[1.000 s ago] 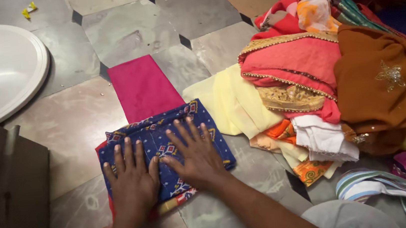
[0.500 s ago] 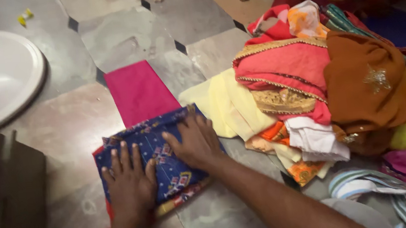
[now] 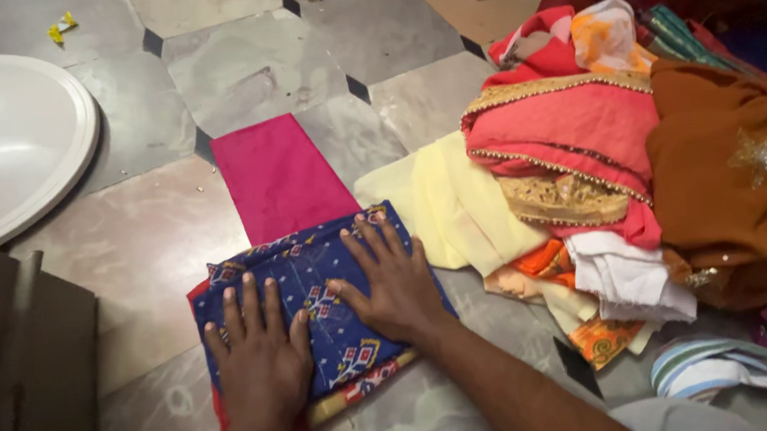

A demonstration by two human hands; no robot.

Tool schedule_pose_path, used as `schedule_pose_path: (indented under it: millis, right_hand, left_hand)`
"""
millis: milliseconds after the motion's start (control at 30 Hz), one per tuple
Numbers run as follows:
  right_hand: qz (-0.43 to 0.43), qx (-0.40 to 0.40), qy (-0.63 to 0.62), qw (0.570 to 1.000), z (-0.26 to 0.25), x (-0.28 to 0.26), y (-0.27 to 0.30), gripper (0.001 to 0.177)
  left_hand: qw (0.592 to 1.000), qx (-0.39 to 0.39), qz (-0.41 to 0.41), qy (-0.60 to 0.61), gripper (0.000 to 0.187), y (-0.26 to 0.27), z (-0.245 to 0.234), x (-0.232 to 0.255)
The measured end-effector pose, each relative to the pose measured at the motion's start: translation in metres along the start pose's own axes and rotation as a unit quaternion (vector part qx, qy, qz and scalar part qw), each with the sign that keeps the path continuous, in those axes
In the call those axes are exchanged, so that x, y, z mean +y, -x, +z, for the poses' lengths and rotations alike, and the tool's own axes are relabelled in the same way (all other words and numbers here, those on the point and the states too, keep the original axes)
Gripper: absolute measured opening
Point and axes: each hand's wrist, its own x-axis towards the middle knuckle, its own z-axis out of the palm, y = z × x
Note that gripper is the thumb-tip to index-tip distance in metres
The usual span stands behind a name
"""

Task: The person folds clothes and places them into a storage chest.

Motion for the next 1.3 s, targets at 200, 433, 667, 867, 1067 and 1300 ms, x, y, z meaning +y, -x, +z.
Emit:
schedule_pose_path:
  millis: [200,433,667,867,1067,1300]
  right_hand:
    - [0.028,0.012,0.017,0.999,0.004,-0.004,0.011,0.074]
    - [0.076,-0.032,-0.026,0.996,-0.011,0.005,0.048,0.074]
    - [0.074,-0.067,0.082,0.992,-0.012,-0.021,0.036,0.075]
    - [-0.034,-0.05,-0.017,0.998,-0.011,-0.027,0.051,0.069]
    - [0.092,0.069,-0.099,0.988,-0.01,0.008,0.043,0.046]
    - [0.385,-0.065,-0.318,0.864,0.004,0.057,0.014,0.048]
  left_hand:
    - [1.0,0.006,0.011,0.009,0.065,-0.005,0.002,-0.005]
    - [0.998,-0.039,0.009,0.043,0.067,-0.012,0.004,-0.008]
    - [0.986,-0.036,0.065,-0.149,0.069,-0.008,-0.013,0.007]
    - [0.997,-0.033,0.064,-0.021,0.077,0.005,-0.015,0.007]
    - [0.972,-0.042,-0.216,0.075,0.085,-0.003,-0.034,0.013]
    - [0.828,-0.141,-0.488,0.235,0.089,-0.017,-0.03,-0.017]
